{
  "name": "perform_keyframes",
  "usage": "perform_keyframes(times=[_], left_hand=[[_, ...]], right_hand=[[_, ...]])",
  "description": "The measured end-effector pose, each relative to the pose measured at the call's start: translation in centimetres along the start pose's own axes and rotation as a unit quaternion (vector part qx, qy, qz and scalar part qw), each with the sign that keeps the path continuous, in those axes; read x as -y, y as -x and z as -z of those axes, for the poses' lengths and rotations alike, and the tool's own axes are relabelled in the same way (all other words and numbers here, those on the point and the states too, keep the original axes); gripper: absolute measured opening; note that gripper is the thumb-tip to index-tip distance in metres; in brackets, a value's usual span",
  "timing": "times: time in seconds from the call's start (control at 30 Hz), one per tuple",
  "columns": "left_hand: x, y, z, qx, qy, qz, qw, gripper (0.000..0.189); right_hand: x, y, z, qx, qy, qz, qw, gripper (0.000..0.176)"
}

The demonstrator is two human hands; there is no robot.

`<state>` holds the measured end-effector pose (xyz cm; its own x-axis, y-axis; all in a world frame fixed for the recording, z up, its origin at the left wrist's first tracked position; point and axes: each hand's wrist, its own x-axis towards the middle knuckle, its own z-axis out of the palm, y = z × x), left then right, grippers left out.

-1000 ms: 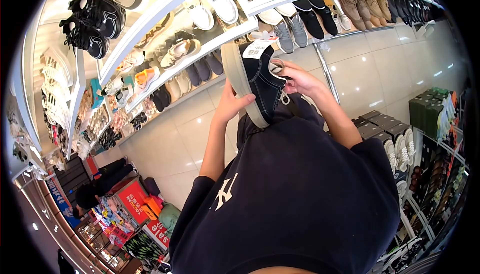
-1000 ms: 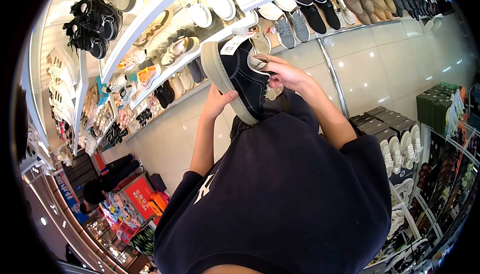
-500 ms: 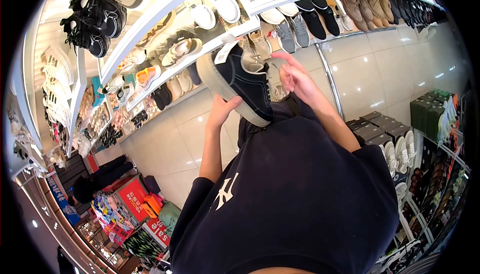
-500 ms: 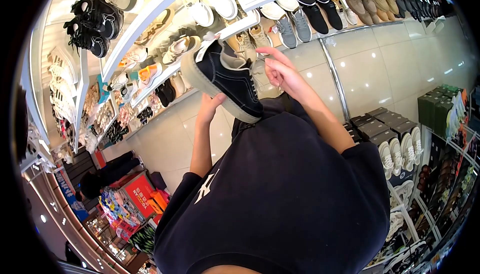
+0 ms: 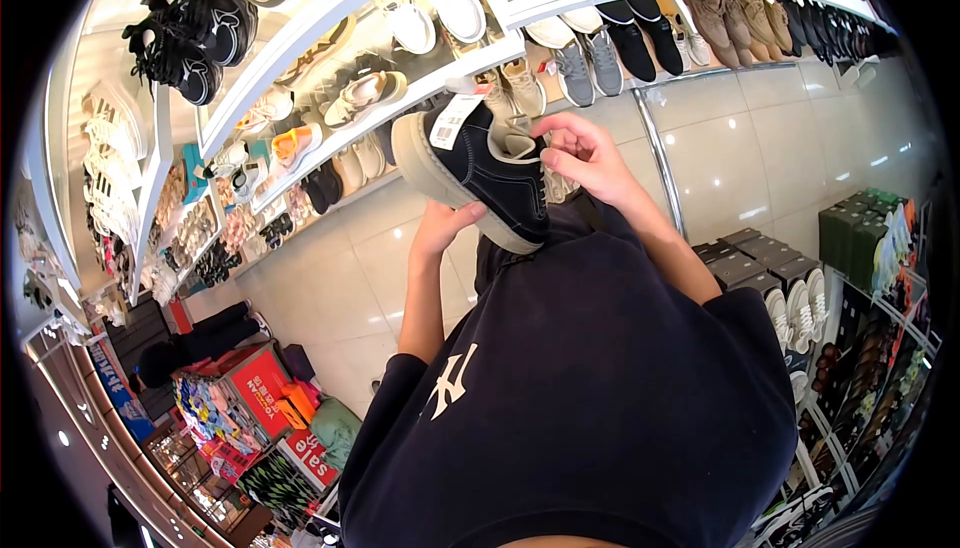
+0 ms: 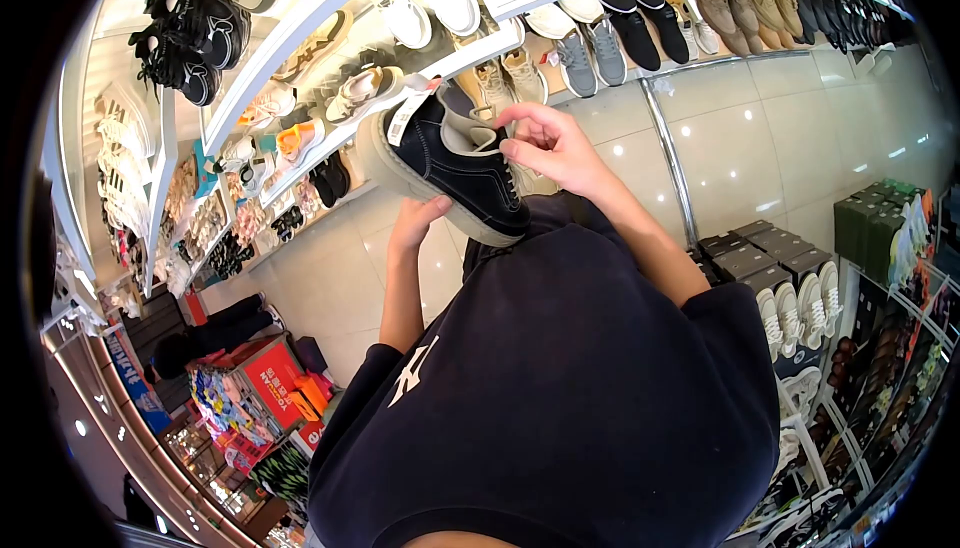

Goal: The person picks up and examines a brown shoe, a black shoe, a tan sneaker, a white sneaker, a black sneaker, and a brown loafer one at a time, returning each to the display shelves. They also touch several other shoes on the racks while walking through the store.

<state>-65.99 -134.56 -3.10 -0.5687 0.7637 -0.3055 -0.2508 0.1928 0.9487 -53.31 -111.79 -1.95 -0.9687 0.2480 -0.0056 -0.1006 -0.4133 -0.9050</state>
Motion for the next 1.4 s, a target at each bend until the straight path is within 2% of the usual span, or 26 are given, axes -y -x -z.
perform_keyframes(times=[0.1,0.17,0.33,0.37,0.4,0.43,0.5,0.57,0.63,0.67,0.7,0.77,0.8,0.83,0.9,0.97,1.03,1.07,1.13,1.17,1.23,1.27,1.3,1.37,1.4], left_hand=[[-0.2,-0.4,-0.4,0.006,0.003,0.012,1.000,0.067],[0.0,-0.6,-0.7,-0.003,0.005,-0.030,1.000,0.066],[2.7,-0.6,1.6,-0.003,0.001,0.030,1.000,0.069],[3.8,-0.7,2.2,-0.011,0.014,0.042,0.999,0.070],[4.1,-0.6,2.0,-0.002,0.014,0.038,0.999,0.070],[4.2,-0.2,1.7,-0.032,0.080,0.017,0.996,0.071],[4.3,-0.2,1.3,-0.074,0.211,-0.001,0.975,0.072],[4.4,-0.6,1.3,-0.074,0.246,-0.035,0.966,0.063],[1.2,-1.4,-0.1,-0.071,0.275,-0.027,0.959,0.062],[0.1,-1.8,-0.8,-0.075,0.304,-0.022,0.949,0.061],[0.1,-2.4,-0.9,-0.072,0.303,-0.023,0.950,0.061],[0.0,-3.4,-1.1,-0.125,0.253,0.039,0.959,0.062],[0.2,-3.8,-1.0,-0.111,0.251,0.060,0.960,0.063],[0.5,-4.1,-1.4,-0.086,0.202,0.021,0.975,0.062],[1.6,-4.7,-1.9,-0.072,0.225,0.027,0.971,0.061],[1.2,-5.0,-3.0,-0.067,0.175,0.034,0.982,0.067],[1.9,-5.4,-2.9,-0.074,0.085,0.099,0.989,0.071],[2.5,-5.5,-2.9,-0.070,0.088,0.098,0.989,0.071],[3.3,-5.8,-2.4,-0.022,-0.072,0.078,0.994,0.062],[3.7,-5.6,-1.9,-0.023,-0.071,0.075,0.994,0.062],[4.8,-4.8,-0.5,0.064,-0.167,0.135,0.975,0.050],[6.4,-4.0,0.1,0.029,-0.178,0.148,0.972,0.041],[8.5,-3.1,1.1,0.025,-0.190,0.160,0.968,0.041],[15.7,-0.4,4.6,-0.010,-0.270,0.173,0.947,0.038],[19.5,1.8,6.8,-0.001,-0.315,0.183,0.931,0.039]], right_hand=[[-0.2,-0.2,-0.1,-0.019,0.014,0.022,0.999,0.017],[-0.5,-0.2,0.2,-0.034,0.006,0.028,0.999,0.014],[-2.3,0.3,1.5,-0.036,-0.013,-0.086,0.996,0.017],[-2.9,0.5,1.7,-0.041,-0.010,-0.082,0.996,0.017],[-3.5,0.7,2.0,-0.020,0.028,-0.081,0.996,0.021],[-3.8,0.9,2.1,0.000,0.066,-0.080,0.995,0.025],[-4.0,1.4,2.4,0.082,0.194,-0.081,0.974,0.059],[-4.4,1.9,2.1,0.158,0.211,-0.124,0.957,0.071],[-4.6,1.8,1.1,0.218,0.036,-0.208,0.953,0.080],[-5.6,1.9,0.8,0.215,-0.032,-0.183,0.959,0.086],[-5.6,2.0,0.6,0.215,-0.031,-0.181,0.959,0.086],[-5.5,1.8,0.4,0.214,-0.065,-0.175,0.959,0.092],[-5.3,1.8,0.4,0.210,-0.019,-0.159,0.964,0.095],[-4.7,1.8,0.6,0.185,0.051,-0.154,0.969,0.097],[-4.3,2.3,0.9,0.157,-0.012,-0.206,0.966,0.095],[-5.0,3.0,1.7,0.106,-0.025,-0.228,0.968,0.088],[-4.8,4.0,2.4,0.055,-0.048,-0.202,0.977,0.085],[-5.9,4.6,3.7,0.051,-0.044,-0.202,0.977,0.085],[-6.4,4.2,5.1,-0.057,0.000,-0.172,0.983,0.085],[-6.2,4.5,6.5,-0.074,0.010,-0.166,0.983,0.088],[-4.5,3.7,8.4,-0.125,0.050,-0.120,0.984,0.089],[-4.1,3.1,9.5,-0.156,0.078,-0.114,0.978,0.090],[-3.6,2.5,10.6,-0.186,0.107,-0.107,0.971,0.090],[-4.0,0.8,13.3,-0.270,0.175,-0.067,0.944,0.090],[-3.5,-0.4,14.4,-0.275,0.176,-0.049,0.944,0.090]])
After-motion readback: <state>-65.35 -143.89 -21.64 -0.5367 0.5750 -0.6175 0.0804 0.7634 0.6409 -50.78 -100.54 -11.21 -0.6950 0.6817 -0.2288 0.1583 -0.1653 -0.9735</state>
